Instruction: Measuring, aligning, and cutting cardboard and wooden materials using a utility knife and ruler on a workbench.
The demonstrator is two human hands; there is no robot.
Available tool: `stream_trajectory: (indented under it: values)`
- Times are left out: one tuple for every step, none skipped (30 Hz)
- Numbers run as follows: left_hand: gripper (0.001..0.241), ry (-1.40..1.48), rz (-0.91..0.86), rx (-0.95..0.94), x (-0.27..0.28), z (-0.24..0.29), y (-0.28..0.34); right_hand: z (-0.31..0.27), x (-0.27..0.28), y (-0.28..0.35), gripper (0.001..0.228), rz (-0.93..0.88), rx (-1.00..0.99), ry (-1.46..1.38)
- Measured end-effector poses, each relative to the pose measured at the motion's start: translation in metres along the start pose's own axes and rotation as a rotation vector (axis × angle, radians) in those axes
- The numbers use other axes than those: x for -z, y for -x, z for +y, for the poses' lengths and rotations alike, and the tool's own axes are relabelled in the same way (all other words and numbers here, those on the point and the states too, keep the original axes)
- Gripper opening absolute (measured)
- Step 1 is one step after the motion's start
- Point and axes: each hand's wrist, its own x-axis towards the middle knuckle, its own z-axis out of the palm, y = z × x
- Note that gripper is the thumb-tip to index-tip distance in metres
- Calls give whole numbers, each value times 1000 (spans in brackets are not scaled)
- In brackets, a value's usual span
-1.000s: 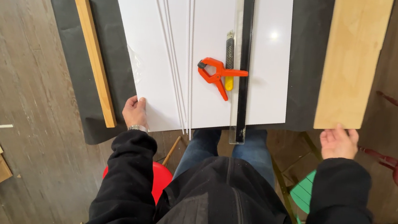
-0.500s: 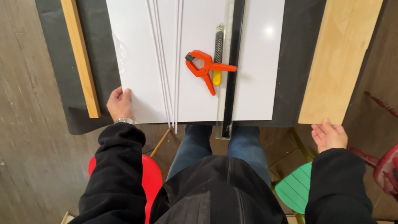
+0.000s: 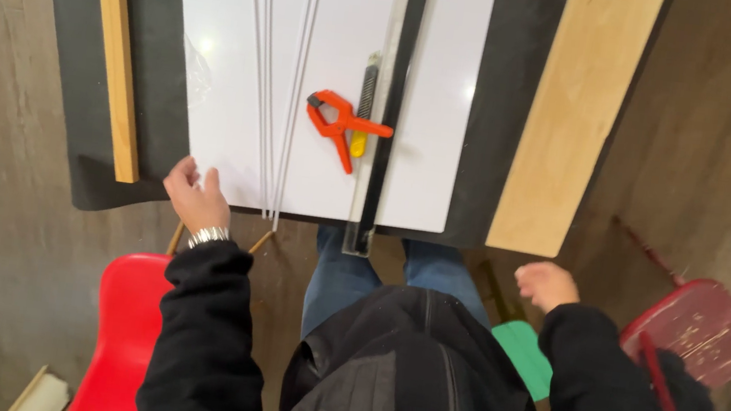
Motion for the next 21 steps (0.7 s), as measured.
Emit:
stream_trajectory:
  values:
    - [36,13,13,3,-8,11,16,-2,4,0,30,5,16,7]
    - [34,20,-55,3,-9,20,39,3,7,6,30,-52,-16,163]
    - [32,27,-122,2,-10,29,61,8,10,13,31,-108,-50,319]
    - [32,25,-113,5,-13,44,87,10,14,19,31,-114,-44,325]
    - [33,-28,-215,-117,-16,59,112,11,18,25,30,-164,10,301]
    - [34,-77,-309,-250,-24,76,128,6,18,24,31,-212,77,270]
    - [34,-77,-292,-258,-27,95,145,21,19,19,31,-215,96,269]
    - [33,-34,-448,-291,-28,114,166,42,21,21,29,-195,79,203]
    - [33,10,-605,-324,-31,134,187,62,24,21,28,-176,62,136]
    - [33,19,-582,-338,-45,138,196,66,24,10,28,-170,89,136]
    - [35,50,-630,-428,-60,142,204,70,24,-4,27,-172,109,24]
    - [37,78,-696,-499,-68,144,225,86,29,-4,26,-179,104,-80]
    - [37,82,-691,-494,-74,160,227,86,33,-1,26,-178,106,-72]
    - [41,73,-787,-486,-71,173,240,98,38,14,25,-191,102,2]
    - [45,66,-883,-477,-68,187,253,110,44,29,24,-204,97,75]
    - [45,72,-862,-469,-78,192,265,119,53,23,24,-208,111,94]
    - [50,43,-892,-495,-87,199,276,126,64,17,23,-212,195,55]
    - [54,14,-908,-530,-103,209,278,123,75,0,22,-216,294,15]
    - [54,20,-873,-531,-124,215,273,116,89,-9,22,-221,324,33]
    - [57,-35,-826,-571,-134,219,285,124,110,-2,23,-207,160,87]
    - [60,-93,-780,-610,-145,223,298,131,132,4,24,-187,-3,143]
